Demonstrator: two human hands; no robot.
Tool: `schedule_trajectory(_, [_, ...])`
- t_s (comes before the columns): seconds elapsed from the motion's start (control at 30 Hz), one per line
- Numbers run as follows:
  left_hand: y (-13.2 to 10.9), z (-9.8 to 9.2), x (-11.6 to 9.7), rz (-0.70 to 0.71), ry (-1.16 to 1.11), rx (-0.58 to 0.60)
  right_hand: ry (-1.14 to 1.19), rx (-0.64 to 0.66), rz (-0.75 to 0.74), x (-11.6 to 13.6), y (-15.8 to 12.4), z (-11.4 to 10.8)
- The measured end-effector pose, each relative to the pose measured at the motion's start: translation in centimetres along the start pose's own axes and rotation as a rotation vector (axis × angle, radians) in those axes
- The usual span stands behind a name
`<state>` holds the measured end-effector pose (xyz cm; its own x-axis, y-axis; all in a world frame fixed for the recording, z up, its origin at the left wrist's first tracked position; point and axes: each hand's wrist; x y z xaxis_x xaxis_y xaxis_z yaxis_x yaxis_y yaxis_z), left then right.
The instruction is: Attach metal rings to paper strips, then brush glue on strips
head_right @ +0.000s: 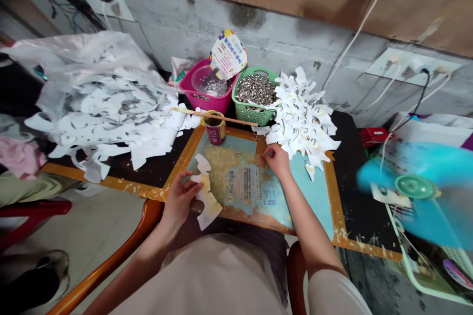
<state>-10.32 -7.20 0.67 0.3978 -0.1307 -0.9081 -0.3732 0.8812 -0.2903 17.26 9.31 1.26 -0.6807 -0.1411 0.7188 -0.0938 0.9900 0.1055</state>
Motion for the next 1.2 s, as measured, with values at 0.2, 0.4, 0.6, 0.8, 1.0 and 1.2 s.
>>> schedule_trajectory(0.2, [-0.6,0.9,0.1,-0.01,-0.06,0.001,0.66,0.245,0.124,7.1,-6.6,4.1])
schedule_trajectory(0.4, [-1.8,1.3,-0.2,-0.026,-0.058,0.024,0.845,0.222,0.24,10.6,-10.0,8.0])
schedule_trajectory(0.6, [-2.2,0.9,0.2,-0.034,-0.056,0.033,0.83,0.209,0.259,9.9,-11.2,9.3])
schedule_trajectory(0.8, [-2.4,1.2,0.5,-0.021,-0.031,0.034,0.637,0.139,0.116,10.3,-11.8,8.7])
schedule_trajectory(1.0, [-2.9,1.5,0.4,-0.018,-0.009,0.03,0.538,0.091,0.12,10.7,-12.3,8.3])
schedule_trajectory(1.2, [-3.4,1.6,0.5,-0.026,-0.013,0.033,0.498,0.119,0.106,11.2,-12.6,7.7])
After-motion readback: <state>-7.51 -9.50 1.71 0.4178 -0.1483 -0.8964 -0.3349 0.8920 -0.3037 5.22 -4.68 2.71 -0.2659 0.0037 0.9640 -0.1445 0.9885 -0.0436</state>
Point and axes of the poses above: each hand's wrist, its own y-axis towards the middle knuckle, its own z-axis out of the palm, x = y × z
